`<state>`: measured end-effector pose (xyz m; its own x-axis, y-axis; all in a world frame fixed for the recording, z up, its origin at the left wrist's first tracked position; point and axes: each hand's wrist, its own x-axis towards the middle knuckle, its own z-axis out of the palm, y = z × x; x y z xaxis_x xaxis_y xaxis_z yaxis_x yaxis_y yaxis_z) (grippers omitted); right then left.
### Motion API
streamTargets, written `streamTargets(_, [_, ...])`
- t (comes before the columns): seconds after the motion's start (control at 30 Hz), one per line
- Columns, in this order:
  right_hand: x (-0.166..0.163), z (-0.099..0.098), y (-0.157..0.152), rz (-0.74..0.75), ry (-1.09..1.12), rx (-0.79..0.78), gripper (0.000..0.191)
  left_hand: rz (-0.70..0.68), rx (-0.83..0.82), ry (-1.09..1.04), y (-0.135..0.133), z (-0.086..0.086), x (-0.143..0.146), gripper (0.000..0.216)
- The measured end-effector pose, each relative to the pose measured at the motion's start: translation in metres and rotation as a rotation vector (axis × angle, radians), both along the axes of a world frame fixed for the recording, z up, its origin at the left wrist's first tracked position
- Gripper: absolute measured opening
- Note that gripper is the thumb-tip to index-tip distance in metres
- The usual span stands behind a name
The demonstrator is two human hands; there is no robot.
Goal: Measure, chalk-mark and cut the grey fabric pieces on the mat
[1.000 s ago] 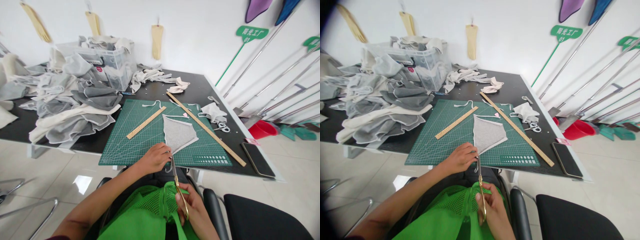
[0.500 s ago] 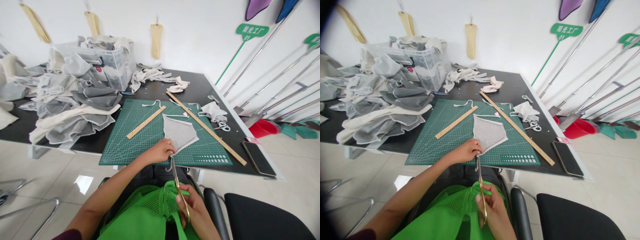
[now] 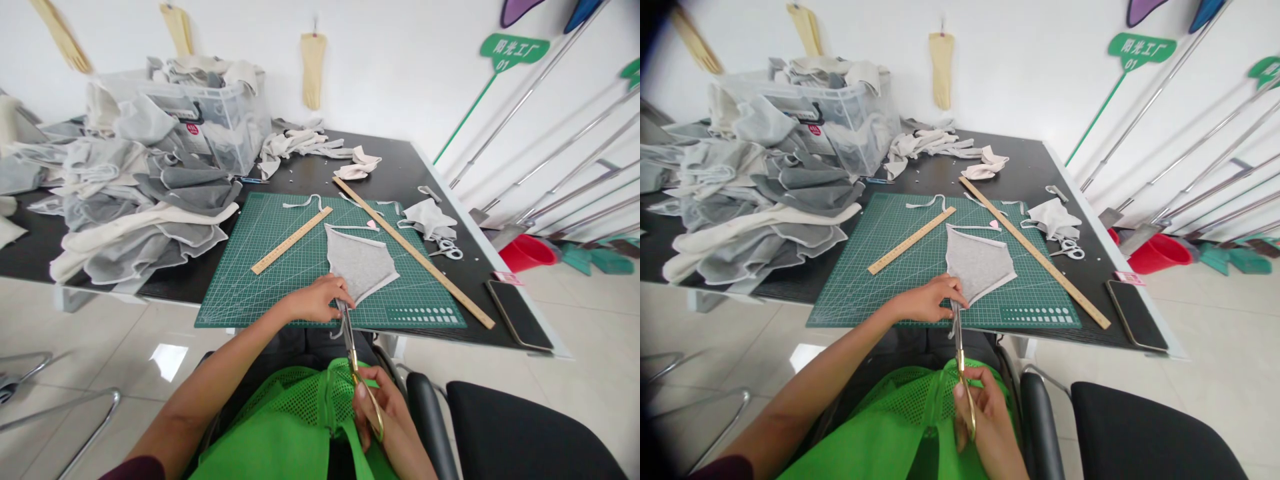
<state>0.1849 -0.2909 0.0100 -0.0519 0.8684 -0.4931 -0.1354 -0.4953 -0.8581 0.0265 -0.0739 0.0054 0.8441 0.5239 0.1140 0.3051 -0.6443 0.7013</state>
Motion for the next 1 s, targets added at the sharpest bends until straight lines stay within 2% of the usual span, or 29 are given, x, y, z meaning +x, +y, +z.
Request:
streamTargets(0.17, [0.001,0.000,0.006,-0.024,0.005,0.035,0.049,0.003,-0.016,-0.007,0.001,-0.001,0.000,0.034])
streamTargets(0.4, [0.002,-0.005,0.013,0.031,-0.046,0.047,0.051,0.001,-0.002,0.014,-0.001,0.003,0.001,0.037])
streamTargets(0.63, [-0.002,0.000,0.017,0.030,-0.051,0.056,0.052,0.008,-0.012,0.004,-0.002,0.004,0.000,0.036])
streamTargets(0.73, [-0.004,0.002,0.018,0.013,-0.050,0.051,0.053,0.009,-0.004,-0.020,-0.004,0.003,-0.002,0.046])
streamTargets(0.87, [-0.004,0.002,0.017,0.008,-0.036,0.048,0.054,0.075,0.062,-0.114,-0.015,0.003,-0.008,0.064])
streamTargets(1.0, [-0.002,0.002,0.014,0.008,-0.036,0.036,0.055,0.188,0.253,-0.105,-0.034,0.001,-0.016,0.046])
